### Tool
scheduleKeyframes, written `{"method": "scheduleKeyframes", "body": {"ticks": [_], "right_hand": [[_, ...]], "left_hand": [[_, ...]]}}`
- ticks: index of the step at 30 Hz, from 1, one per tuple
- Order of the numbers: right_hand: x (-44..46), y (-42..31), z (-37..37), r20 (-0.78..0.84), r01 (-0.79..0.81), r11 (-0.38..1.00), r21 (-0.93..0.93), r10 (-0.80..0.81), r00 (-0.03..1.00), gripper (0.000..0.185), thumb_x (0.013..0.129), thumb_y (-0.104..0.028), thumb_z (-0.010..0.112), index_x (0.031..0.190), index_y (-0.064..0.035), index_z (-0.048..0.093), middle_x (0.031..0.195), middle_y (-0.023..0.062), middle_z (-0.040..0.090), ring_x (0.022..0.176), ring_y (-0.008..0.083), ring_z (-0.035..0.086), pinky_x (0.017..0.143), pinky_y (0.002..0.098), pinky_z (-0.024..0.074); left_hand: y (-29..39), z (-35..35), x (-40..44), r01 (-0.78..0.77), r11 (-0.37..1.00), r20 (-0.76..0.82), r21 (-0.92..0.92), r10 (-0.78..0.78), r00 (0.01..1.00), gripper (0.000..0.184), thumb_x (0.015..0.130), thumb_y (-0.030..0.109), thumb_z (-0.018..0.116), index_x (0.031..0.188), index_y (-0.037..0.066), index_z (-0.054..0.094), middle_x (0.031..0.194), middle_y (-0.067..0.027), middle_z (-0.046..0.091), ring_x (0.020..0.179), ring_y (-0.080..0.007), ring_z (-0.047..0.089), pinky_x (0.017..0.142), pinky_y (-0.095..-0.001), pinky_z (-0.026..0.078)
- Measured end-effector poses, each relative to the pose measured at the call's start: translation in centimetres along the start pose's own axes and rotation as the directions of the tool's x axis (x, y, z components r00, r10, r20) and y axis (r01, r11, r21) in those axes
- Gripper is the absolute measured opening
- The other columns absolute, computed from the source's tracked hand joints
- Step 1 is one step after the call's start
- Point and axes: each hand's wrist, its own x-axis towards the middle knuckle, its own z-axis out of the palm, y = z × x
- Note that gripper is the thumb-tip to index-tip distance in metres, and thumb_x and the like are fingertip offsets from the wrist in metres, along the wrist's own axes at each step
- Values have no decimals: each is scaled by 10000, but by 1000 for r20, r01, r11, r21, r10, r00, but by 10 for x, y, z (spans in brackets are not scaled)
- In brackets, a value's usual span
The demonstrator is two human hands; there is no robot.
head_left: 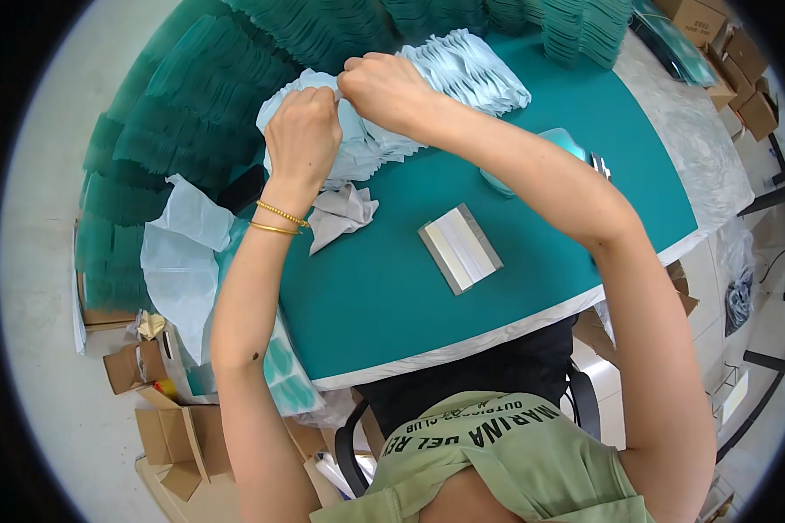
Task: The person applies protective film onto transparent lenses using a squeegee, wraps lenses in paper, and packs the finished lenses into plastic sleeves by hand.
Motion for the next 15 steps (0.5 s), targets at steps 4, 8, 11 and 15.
{"method": "scheduleKeyframes", "body": {"ticks": [4,8,11,15], "right_hand": [[-4,-4,12,-68,-80,991,107,88,994,102,681,-95,642,744,-26,683,799,159,651,783,354,645,652,427,532],[-11,38,3,17,-382,923,39,382,924,224,802,-202,614,703,-6,655,734,200,642,706,386,628,643,458,512],[-12,44,-5,10,-536,838,103,538,843,285,850,-260,585,744,-7,660,774,233,643,758,435,616,680,506,496],[-8,80,-6,49,-679,734,28,677,734,197,783,-174,578,833,-13,681,944,223,668,910,417,640,770,493,512]], "left_hand": [[-2,5,-6,29,996,-32,-85,-32,999,125,822,104,618,734,29,573,700,-112,582,690,-298,571,619,-399,458],[-18,-14,-35,106,989,-45,-106,-111,993,129,812,84,597,697,30,573,684,-107,588,683,-294,579,590,-398,456],[-22,-18,-52,251,954,29,-162,-250,968,179,838,127,597,692,24,582,673,-119,591,662,-301,584,588,-396,454],[-23,-29,-53,534,838,196,-114,-508,839,199,823,205,602,753,19,611,726,-118,595,679,-293,585,620,-396,466]]}}
